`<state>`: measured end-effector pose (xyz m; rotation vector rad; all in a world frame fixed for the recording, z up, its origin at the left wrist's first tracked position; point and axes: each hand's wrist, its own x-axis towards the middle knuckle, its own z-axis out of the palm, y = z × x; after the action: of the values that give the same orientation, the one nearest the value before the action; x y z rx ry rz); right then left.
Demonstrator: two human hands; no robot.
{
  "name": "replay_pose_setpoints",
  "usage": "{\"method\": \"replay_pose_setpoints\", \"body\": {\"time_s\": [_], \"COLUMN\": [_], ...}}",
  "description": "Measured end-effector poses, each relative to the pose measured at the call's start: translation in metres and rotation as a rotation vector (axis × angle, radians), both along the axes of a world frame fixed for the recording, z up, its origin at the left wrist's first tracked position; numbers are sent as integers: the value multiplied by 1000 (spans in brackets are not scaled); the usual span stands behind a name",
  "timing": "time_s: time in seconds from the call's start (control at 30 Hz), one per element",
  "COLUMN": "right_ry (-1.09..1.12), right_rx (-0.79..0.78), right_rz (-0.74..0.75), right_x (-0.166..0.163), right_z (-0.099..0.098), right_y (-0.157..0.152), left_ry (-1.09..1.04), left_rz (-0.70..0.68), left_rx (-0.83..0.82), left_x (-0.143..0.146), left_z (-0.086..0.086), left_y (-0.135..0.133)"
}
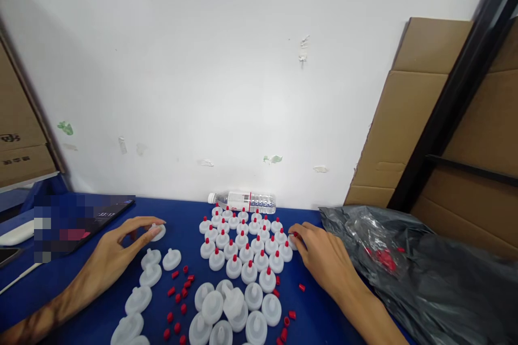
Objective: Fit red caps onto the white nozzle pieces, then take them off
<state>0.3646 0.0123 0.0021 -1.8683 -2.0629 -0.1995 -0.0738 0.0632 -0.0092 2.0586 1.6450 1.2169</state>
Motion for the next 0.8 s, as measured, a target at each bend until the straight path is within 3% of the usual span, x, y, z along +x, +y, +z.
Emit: {"method": "replay_pose_setpoints", "body": {"time_s": [0.23,0.4,0.6,0.7,0.8], "right_ry": [-2,58,66,142,366], "right_rx": [53,218,308,388,385], "right_rz": [-75,-43,279,510,680], "right_x": [4,-5,-36,-68,-114], "right_z": [15,23,17,22,25], "right_y": [-5,-12,-25,-37,-48], "left_ry": [41,46,5,69,193], "left_rz": [-116,-145,-14,-115,-263], "left_rx": [-155,-169,109,315,542], "left_x": [10,8,8,15,23], "left_z": [9,9,17,22,18], "left_y": [-4,-3,-17,-38,-63]}}
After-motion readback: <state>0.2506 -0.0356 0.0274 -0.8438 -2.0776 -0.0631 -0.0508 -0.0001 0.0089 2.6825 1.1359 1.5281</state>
